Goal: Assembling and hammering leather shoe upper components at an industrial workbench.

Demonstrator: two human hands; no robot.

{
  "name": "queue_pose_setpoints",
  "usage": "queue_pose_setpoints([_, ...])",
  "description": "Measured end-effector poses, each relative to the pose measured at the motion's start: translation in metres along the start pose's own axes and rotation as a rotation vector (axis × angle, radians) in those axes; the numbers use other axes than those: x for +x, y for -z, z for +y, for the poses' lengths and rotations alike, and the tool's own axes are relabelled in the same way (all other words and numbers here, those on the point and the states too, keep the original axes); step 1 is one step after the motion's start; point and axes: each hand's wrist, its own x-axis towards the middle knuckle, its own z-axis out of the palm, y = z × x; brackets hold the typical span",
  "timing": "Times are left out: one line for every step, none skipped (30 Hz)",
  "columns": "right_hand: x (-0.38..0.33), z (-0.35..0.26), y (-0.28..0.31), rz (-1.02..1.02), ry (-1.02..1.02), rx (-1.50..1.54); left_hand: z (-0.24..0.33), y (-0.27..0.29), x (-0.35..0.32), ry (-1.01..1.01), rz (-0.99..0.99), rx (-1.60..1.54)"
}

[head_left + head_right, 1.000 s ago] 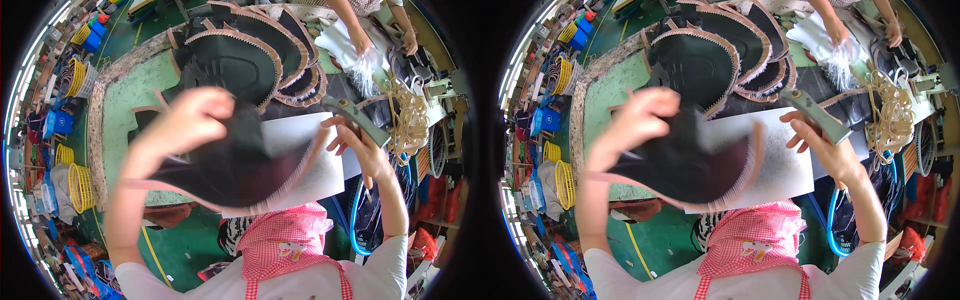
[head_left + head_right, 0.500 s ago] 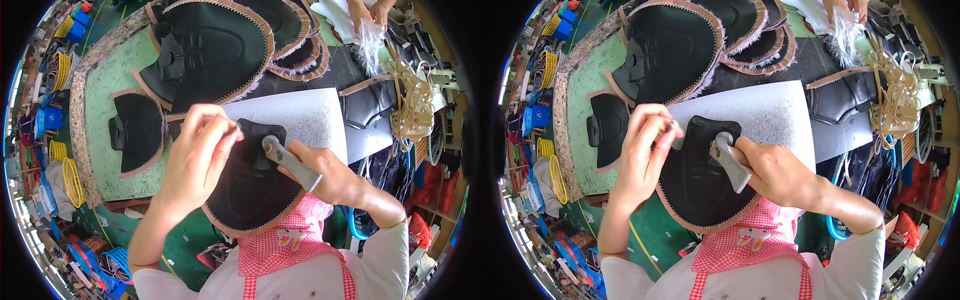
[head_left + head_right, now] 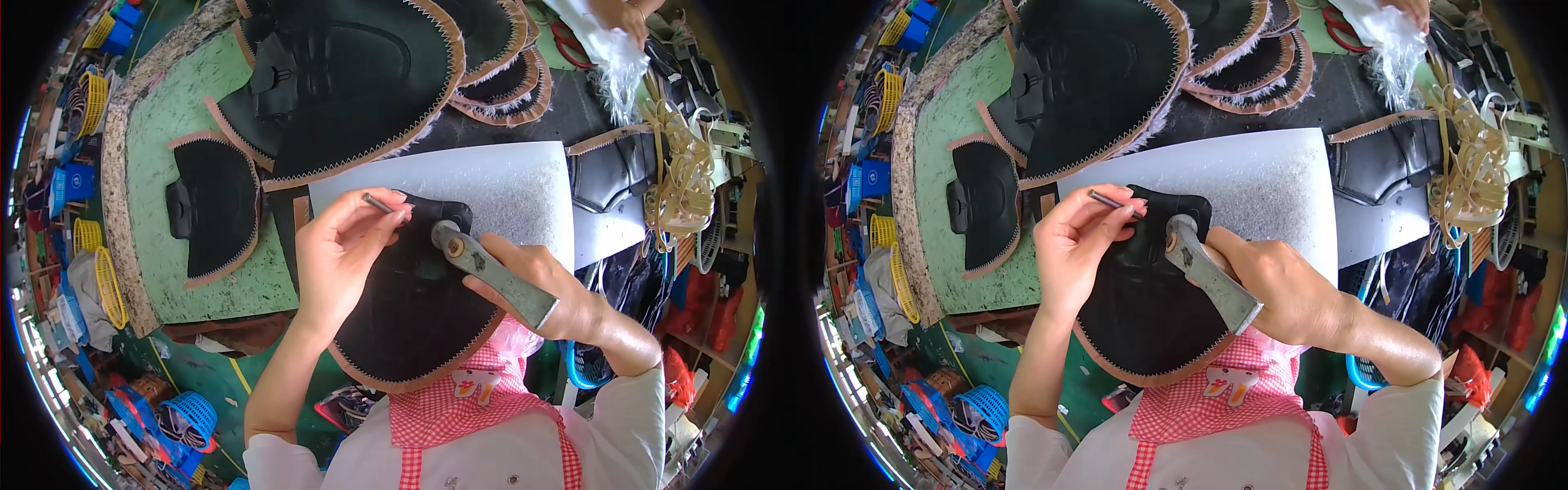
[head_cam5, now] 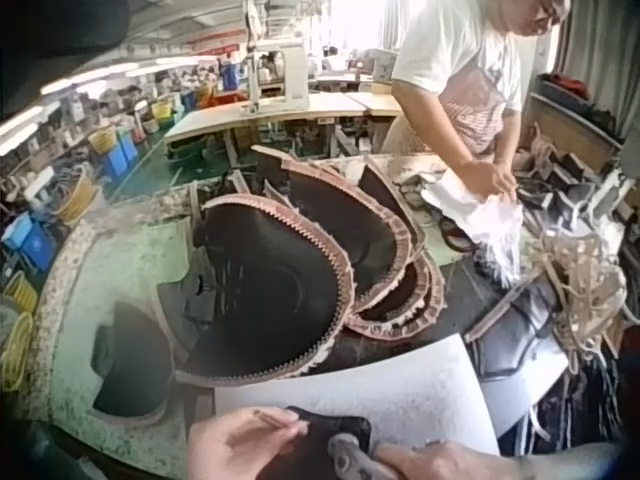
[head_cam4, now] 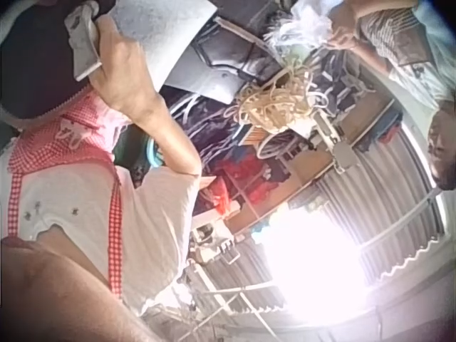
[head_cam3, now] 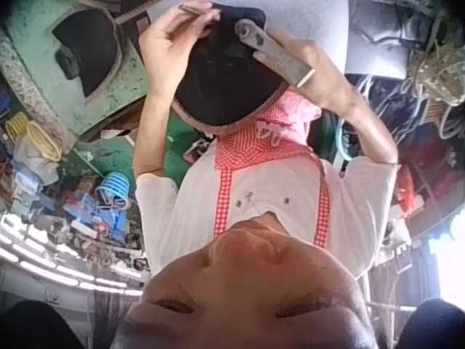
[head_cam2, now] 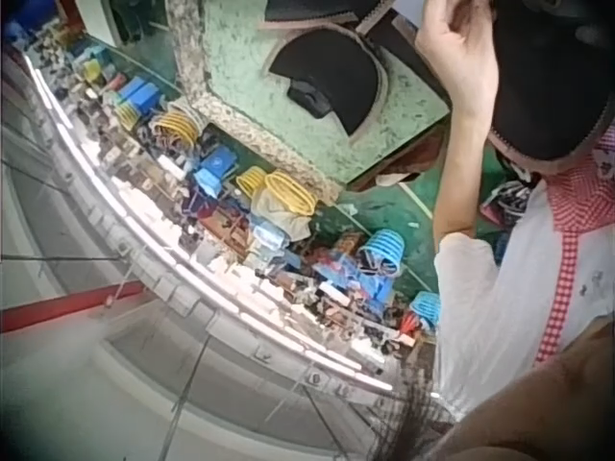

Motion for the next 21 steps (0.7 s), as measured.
queue_pose_setpoints([0.000,-0.001,0.000,-0.007,0.002,0.013,0.002,0.001,0.001,0.046,0.026,-0.032])
queue_pose_setpoints([0.000,-0.002,0.001,-0.013,0.004,0.025,0.002,0.002,0.000,0.034,0.018,-0.021])
queue_pose_setpoints([0.001,-0.003,0.002,-0.015,0.006,0.024,0.002,0.003,0.000,0.034,0.021,-0.021])
queue_pose_setpoints([0.001,-0.004,0.003,-0.031,-0.023,0.048,0.002,0.003,0.001,0.031,0.015,-0.010])
queue_pose_setpoints([0.001,-0.005,0.004,-0.045,-0.053,0.072,0.003,0.003,0.001,0.027,0.009,0.000])
queue_pose_setpoints([0.001,-0.004,0.005,-0.046,-0.050,0.071,0.003,0.002,0.001,0.025,0.010,0.001])
queue_pose_setpoints([0.001,-0.003,0.005,-0.029,-0.022,0.077,0.002,0.001,0.001,0.021,0.019,0.010])
queue_pose_setpoints([0.001,-0.003,0.006,-0.012,0.006,0.082,0.002,-0.001,0.000,0.016,0.027,0.018])
queue_pose_setpoints([0.002,-0.004,0.009,-0.011,0.008,0.080,0.000,-0.003,0.000,0.013,0.028,0.018])
queue_pose_setpoints([0.004,-0.007,0.015,0.014,0.053,0.039,-0.002,-0.005,0.000,-0.042,0.050,0.051])
queue_pose_setpoints([0.005,-0.012,0.021,0.040,0.099,-0.002,-0.005,-0.007,-0.001,-0.096,0.073,0.084])
queue_pose_setpoints([0.004,-0.022,0.026,0.039,0.102,-0.004,-0.007,-0.010,-0.002,-0.122,0.094,0.118])
queue_pose_setpoints([0.002,-0.035,0.031,0.191,0.237,-0.013,-0.004,-0.011,-0.005,-0.119,0.098,0.120])
queue_pose_setpoints([0.002,-0.041,0.033,0.344,0.371,-0.021,0.001,-0.011,-0.009,-0.241,0.112,0.313])
queue_pose_setpoints([0.004,-0.034,0.031,0.339,0.373,-0.016,0.004,-0.012,-0.012,-0.361,0.125,0.507])
queue_pose_setpoints([0.008,-0.028,0.032,0.244,0.491,0.036,0.001,-0.016,-0.012,-0.369,0.153,0.411])
queue_pose_setpoints([0.012,-0.029,0.033,0.147,0.609,0.089,-0.006,-0.013,-0.015,-0.375,0.140,0.572])
queue_pose_setpoints([0.004,-0.047,0.027,0.094,0.267,-0.197,-0.005,-0.010,-0.014,-0.441,0.107,0.633])
queue_pose_setpoints([0.010,-0.042,0.027,0.033,0.248,-0.110,-0.006,-0.009,-0.011,-0.513,0.075,0.696])
queue_pose_setpoints([0.007,-0.035,0.023,0.042,0.174,-0.070,-0.010,-0.008,-0.010,-0.287,0.121,0.415])
queue_pose_setpoints([0.004,-0.026,0.020,0.052,0.100,-0.031,-0.007,-0.003,-0.004,-0.045,0.086,0.187])
